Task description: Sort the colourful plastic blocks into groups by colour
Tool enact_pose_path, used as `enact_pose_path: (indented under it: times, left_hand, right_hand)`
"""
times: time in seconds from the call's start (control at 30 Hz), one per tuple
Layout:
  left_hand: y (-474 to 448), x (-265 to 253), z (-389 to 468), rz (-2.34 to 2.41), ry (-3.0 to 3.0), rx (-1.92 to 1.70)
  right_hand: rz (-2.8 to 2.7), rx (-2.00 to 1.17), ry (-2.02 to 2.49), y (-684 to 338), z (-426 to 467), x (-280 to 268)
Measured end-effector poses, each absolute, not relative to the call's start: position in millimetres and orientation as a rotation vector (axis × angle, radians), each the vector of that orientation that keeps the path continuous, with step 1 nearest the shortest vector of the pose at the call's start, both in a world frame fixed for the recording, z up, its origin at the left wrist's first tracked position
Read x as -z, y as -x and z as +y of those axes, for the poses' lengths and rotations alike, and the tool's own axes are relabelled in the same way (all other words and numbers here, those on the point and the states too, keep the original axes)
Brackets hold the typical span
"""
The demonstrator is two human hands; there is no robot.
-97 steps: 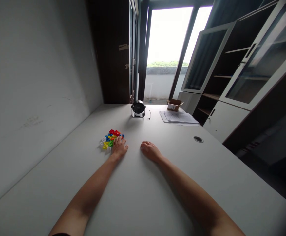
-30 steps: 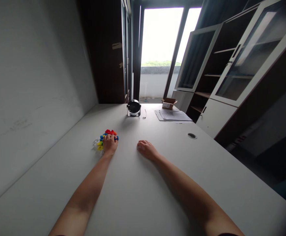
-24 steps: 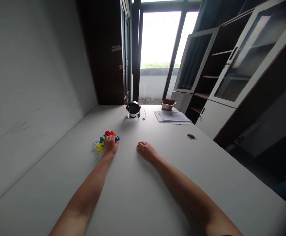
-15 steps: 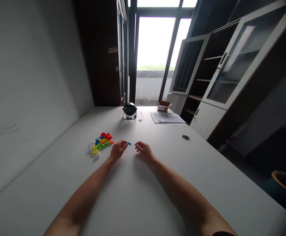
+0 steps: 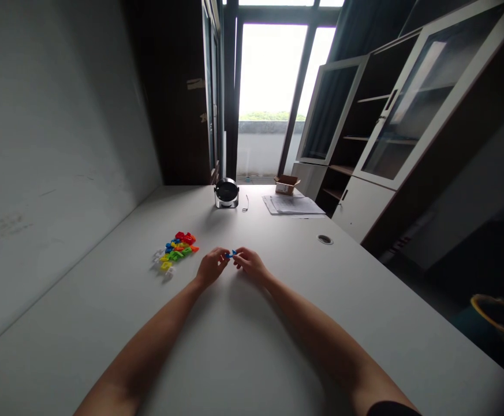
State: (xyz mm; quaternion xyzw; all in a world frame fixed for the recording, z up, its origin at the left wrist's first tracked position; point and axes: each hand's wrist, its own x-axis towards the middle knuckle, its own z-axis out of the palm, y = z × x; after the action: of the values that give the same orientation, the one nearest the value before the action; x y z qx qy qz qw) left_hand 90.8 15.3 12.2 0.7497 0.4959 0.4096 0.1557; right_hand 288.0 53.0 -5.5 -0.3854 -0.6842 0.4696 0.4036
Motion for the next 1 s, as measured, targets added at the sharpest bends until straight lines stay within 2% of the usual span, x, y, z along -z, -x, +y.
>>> enact_pose_path:
  times: [0.23,0.47,0.6,0.73,1.0]
  left_hand:
    - [-90,-12,15,1.388,-2.117,-1.198]
    - [-95,-4,25,1.168,-1.557,-1.199]
    - [-95,-1,27,1.092,-1.482,-1.159]
    - [-93,0,27,1.050,-1.435,-1.193]
    - [-91,5,31,1.048,-1.383,-1.291]
  right_hand:
    - [-1.797,-0.932,0.968,-287,53,11]
    - [-1.932,-0.611,0.955,-289,39,-1]
    - [-2.032,-0.493,0.937,-290,36,-2]
    - [-2.056,-0.454,0.925,-290,37,1]
    - [-2.013,-0.579,0.888,-290,43,6]
